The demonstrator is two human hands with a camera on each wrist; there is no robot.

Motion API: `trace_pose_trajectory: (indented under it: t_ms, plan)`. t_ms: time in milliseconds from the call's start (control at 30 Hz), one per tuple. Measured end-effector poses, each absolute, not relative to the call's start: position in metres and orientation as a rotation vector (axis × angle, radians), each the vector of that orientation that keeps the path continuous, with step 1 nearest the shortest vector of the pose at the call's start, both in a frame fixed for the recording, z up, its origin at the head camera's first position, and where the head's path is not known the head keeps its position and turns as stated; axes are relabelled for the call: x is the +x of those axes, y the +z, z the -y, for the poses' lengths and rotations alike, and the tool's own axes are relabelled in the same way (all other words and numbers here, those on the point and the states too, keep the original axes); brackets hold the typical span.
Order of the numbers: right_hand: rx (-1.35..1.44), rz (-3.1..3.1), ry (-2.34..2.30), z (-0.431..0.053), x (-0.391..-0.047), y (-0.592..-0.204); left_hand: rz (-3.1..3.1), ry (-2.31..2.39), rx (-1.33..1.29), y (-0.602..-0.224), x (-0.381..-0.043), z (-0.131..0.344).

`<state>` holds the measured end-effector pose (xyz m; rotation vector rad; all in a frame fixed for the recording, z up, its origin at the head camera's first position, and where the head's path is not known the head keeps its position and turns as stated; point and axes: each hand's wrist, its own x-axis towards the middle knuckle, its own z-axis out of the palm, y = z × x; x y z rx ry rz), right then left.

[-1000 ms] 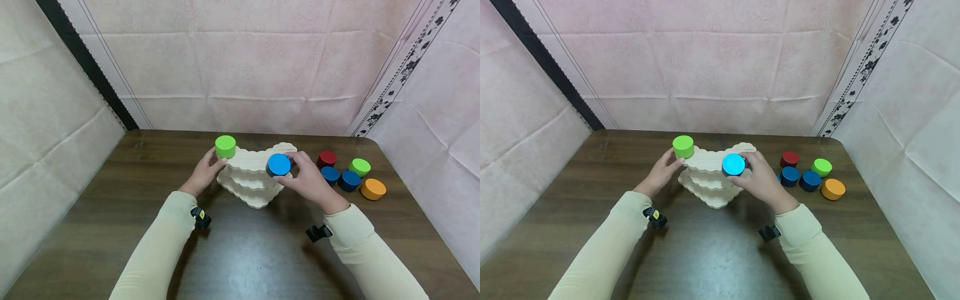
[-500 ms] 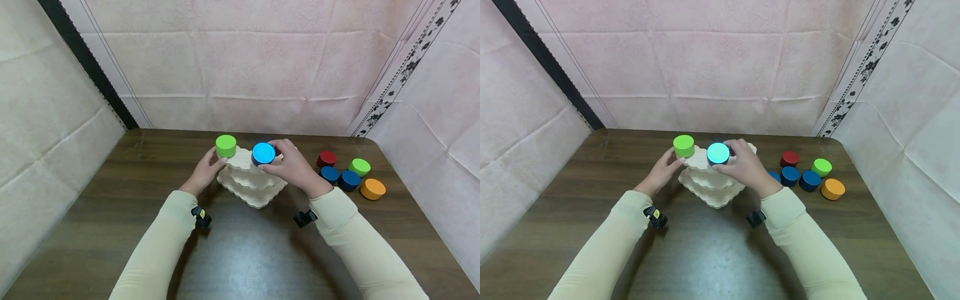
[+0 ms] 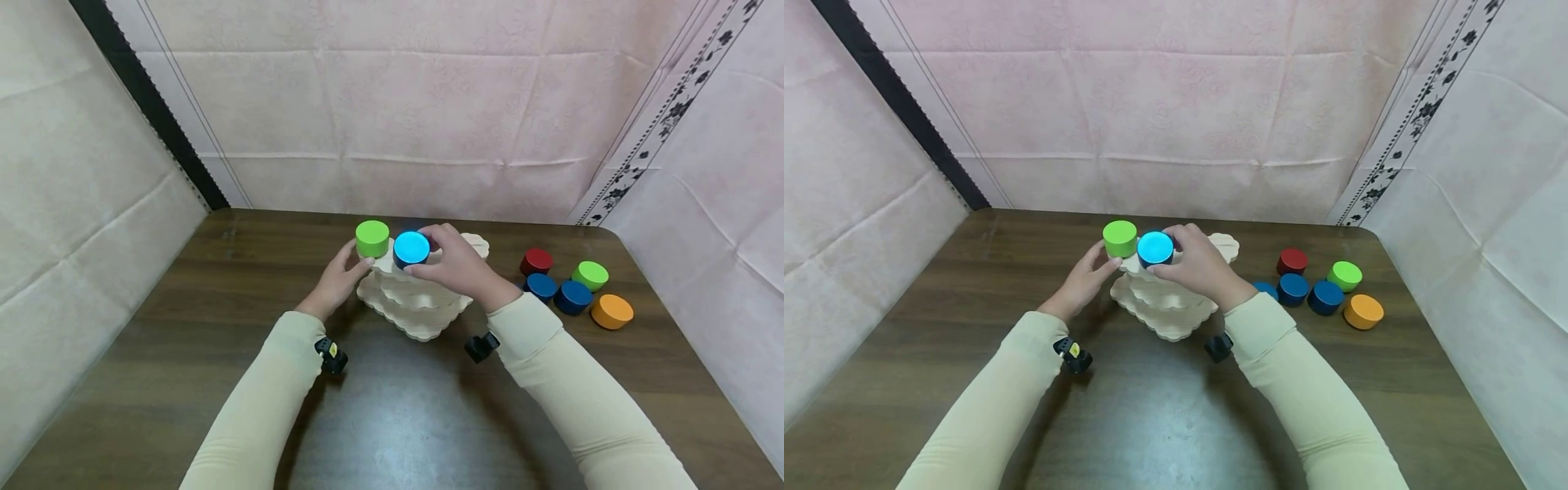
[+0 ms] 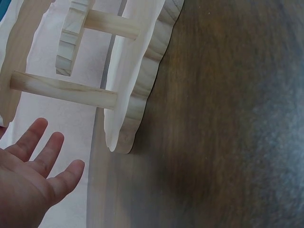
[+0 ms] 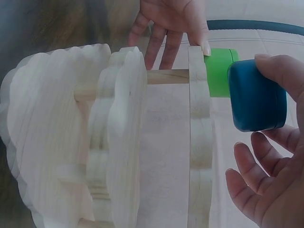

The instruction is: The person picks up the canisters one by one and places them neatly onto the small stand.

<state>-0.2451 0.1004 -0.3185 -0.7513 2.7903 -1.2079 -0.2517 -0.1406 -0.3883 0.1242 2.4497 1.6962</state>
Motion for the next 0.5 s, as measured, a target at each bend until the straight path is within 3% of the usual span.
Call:
trace_pose_trajectory:
  t_ms: [500]
  plan:
    - [-0.699,-2.741,-1.124,-0.091,-0.256,-0.319,-2.454,1.729,0.152,-0.39,-0.254,0.14]
